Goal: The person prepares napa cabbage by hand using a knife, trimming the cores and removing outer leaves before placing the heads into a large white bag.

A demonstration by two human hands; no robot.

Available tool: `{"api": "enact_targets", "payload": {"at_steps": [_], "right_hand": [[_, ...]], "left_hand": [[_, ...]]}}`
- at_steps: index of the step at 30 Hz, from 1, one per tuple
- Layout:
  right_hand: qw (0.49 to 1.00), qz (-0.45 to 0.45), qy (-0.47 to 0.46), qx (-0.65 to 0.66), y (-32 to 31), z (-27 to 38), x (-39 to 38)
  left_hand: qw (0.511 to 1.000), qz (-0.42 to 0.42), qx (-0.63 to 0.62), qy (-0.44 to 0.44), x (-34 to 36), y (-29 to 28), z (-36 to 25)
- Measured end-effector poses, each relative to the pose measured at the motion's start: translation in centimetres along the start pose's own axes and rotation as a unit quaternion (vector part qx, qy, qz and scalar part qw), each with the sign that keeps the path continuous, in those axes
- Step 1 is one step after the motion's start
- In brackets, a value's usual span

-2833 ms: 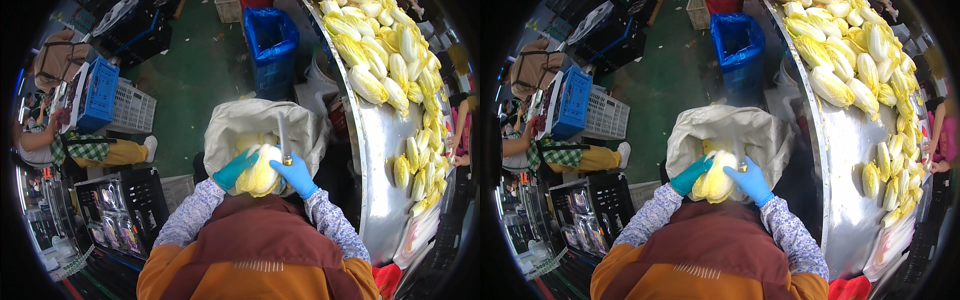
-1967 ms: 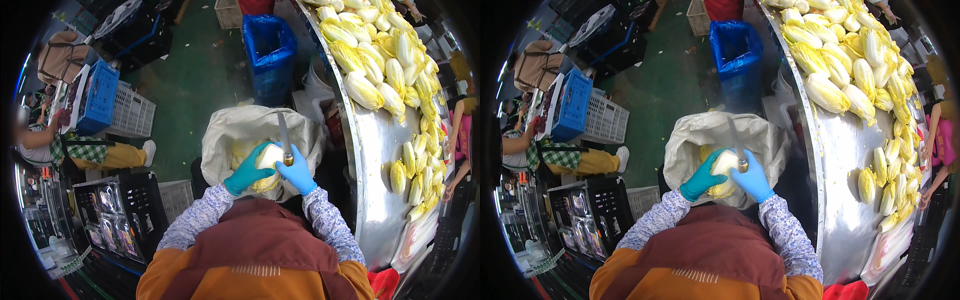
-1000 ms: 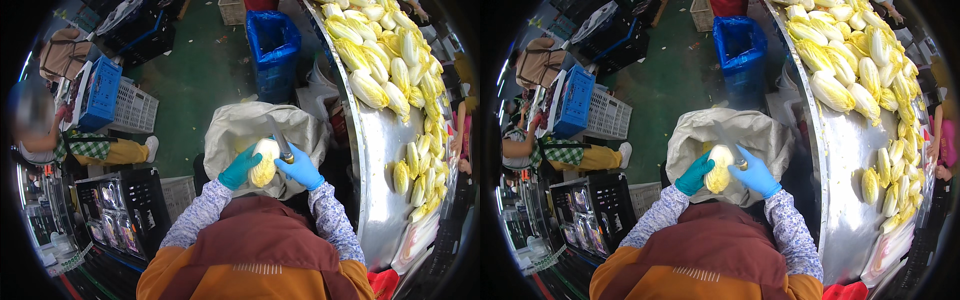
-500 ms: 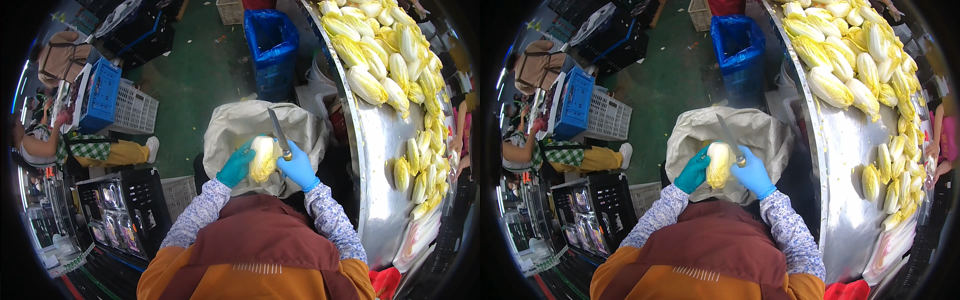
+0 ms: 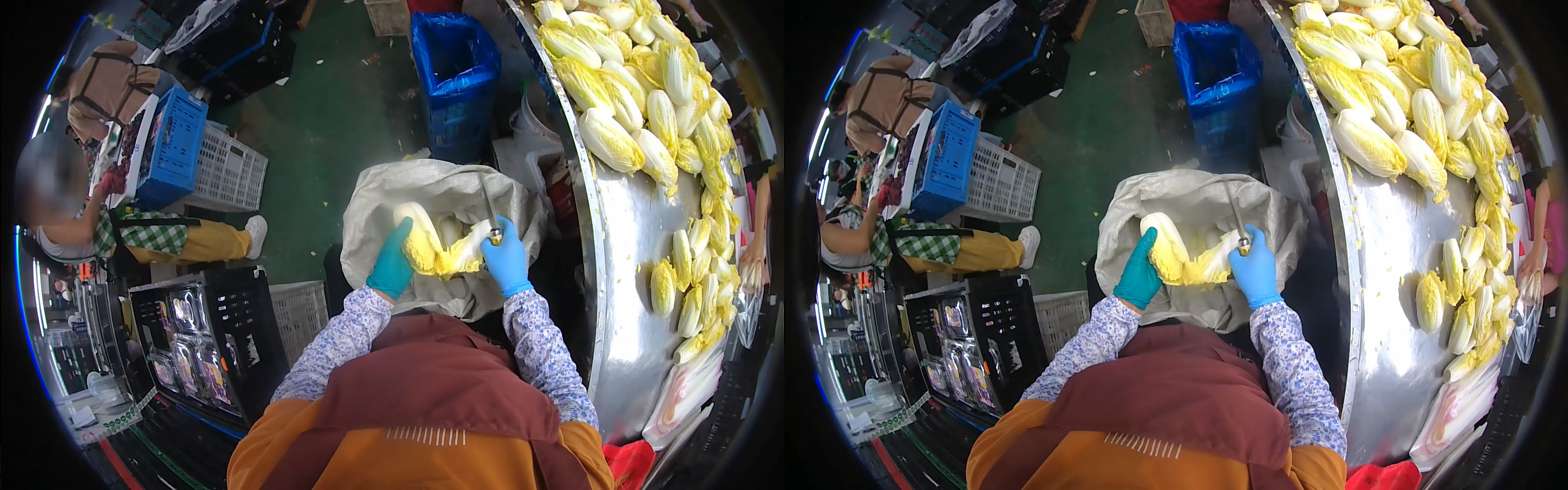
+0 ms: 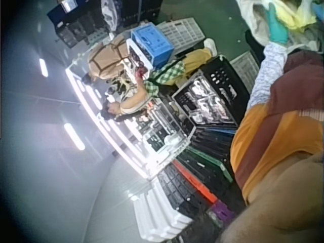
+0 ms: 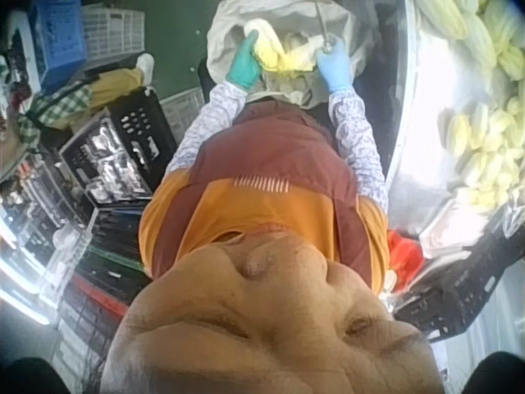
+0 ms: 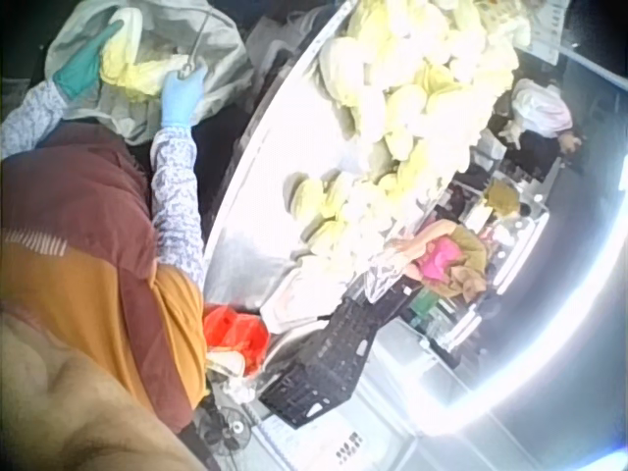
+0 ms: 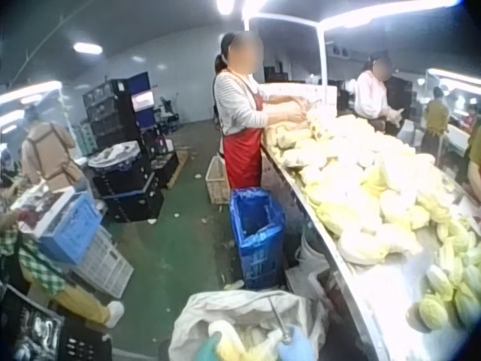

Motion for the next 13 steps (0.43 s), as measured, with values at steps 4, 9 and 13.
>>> {"api": "enact_targets", "payload": {"at_steps": [4, 9, 13], "right_hand": [[0.997, 0.046, -0.057, -0.026, 0.3, -0.2, 0.1], [0.968, 0.244, 0.01, 0.062, 0.5, 5.2, -1.2], [0.972, 0.229, -0.022, 0.051, 2.3, 1.2, -0.6]], "left_hand": [[0.988, 0.074, 0.134, 0.003, -0.7, -0.5, -0.7], [0.959, 0.118, 0.259, 0.013, -1.8, 1.3, -0.3], [0.982, 0.123, 0.141, -0.022, -2.0, 1.7, -0.3]]}}
Point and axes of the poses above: each hand's wrist, its own x-axis towards the middle knuckle, its own y-axis out of the palm, z = x × y, the point moved 1 cm from there along x, towards the middle knuckle, and after that the axes turned 2 degrees about -z, right-handed, at the moved point
